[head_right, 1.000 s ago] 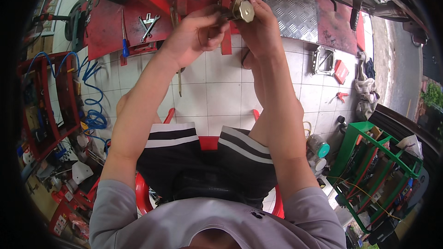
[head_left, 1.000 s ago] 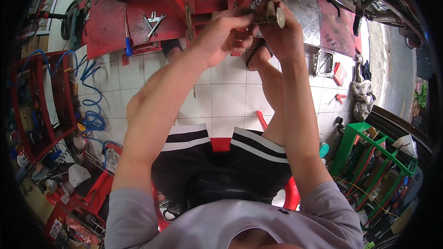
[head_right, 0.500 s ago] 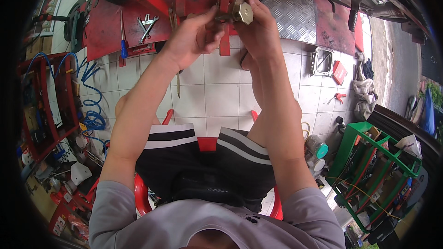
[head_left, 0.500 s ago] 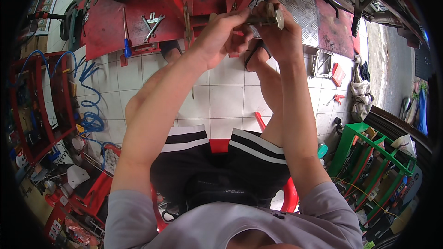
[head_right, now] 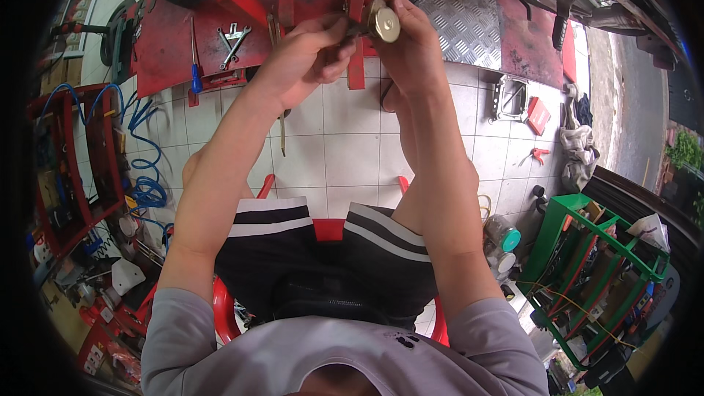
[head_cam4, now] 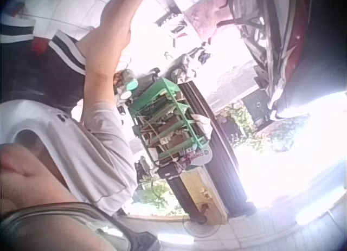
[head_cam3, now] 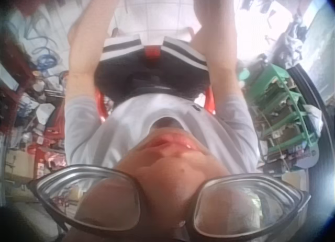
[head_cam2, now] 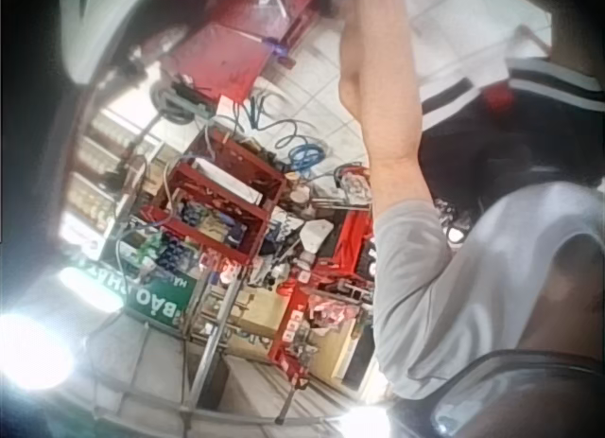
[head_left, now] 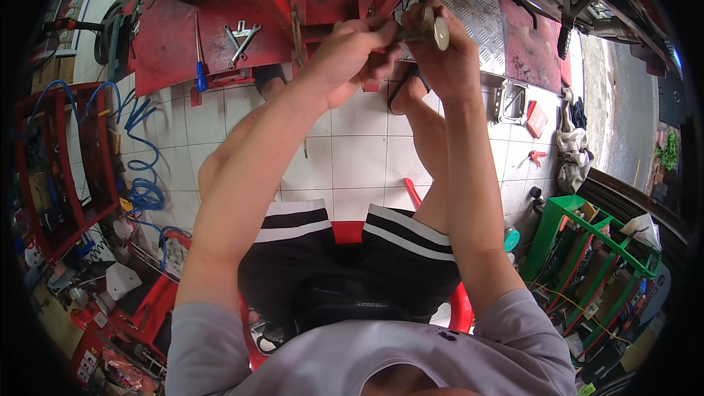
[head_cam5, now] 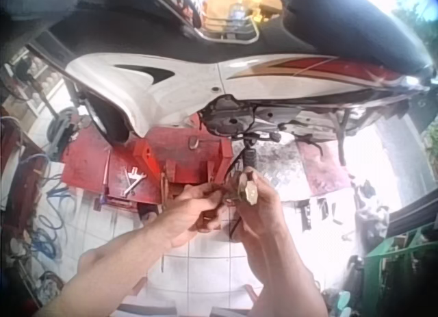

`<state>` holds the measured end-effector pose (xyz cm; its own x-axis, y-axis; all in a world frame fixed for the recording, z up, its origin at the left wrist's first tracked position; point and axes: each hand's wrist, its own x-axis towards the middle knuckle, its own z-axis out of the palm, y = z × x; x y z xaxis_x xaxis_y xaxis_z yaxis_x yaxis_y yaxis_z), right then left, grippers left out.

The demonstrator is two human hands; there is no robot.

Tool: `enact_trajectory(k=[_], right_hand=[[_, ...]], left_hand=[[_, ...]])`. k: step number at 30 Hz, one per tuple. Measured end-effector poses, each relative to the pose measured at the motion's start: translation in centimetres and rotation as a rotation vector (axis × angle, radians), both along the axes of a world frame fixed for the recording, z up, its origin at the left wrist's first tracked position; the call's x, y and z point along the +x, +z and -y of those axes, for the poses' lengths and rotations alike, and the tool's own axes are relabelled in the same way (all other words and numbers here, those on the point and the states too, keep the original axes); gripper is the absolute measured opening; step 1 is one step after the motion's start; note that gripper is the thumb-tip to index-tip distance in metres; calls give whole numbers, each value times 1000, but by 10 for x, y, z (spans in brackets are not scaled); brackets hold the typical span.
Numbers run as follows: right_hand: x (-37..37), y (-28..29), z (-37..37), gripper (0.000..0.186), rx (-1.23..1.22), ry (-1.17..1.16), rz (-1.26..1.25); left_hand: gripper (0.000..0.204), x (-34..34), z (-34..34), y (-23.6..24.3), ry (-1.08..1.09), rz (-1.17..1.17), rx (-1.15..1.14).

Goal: The person sits on a stool in a workshop and works on mechanical parts, likely from a motorcycle. They use their hands to manipulate a long metal strip and a brass-colored component, assembling or adjusting them together.

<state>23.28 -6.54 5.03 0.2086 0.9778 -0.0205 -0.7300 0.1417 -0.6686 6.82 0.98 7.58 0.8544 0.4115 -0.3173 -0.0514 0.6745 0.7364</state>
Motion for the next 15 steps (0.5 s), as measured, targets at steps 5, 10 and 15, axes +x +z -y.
enact_trajectory(k=[5,10,15], right_hand=[[2,-2,1,19,0,-18,10],[1,0,0,20,34,-9,-2],[0,1,0,21,0,-50,15]], left_hand=[[26,3,4,6,37,-34,-28],[29,0,2,1,13,-57,-39],[31,4,4,10,99,-56,-28]])
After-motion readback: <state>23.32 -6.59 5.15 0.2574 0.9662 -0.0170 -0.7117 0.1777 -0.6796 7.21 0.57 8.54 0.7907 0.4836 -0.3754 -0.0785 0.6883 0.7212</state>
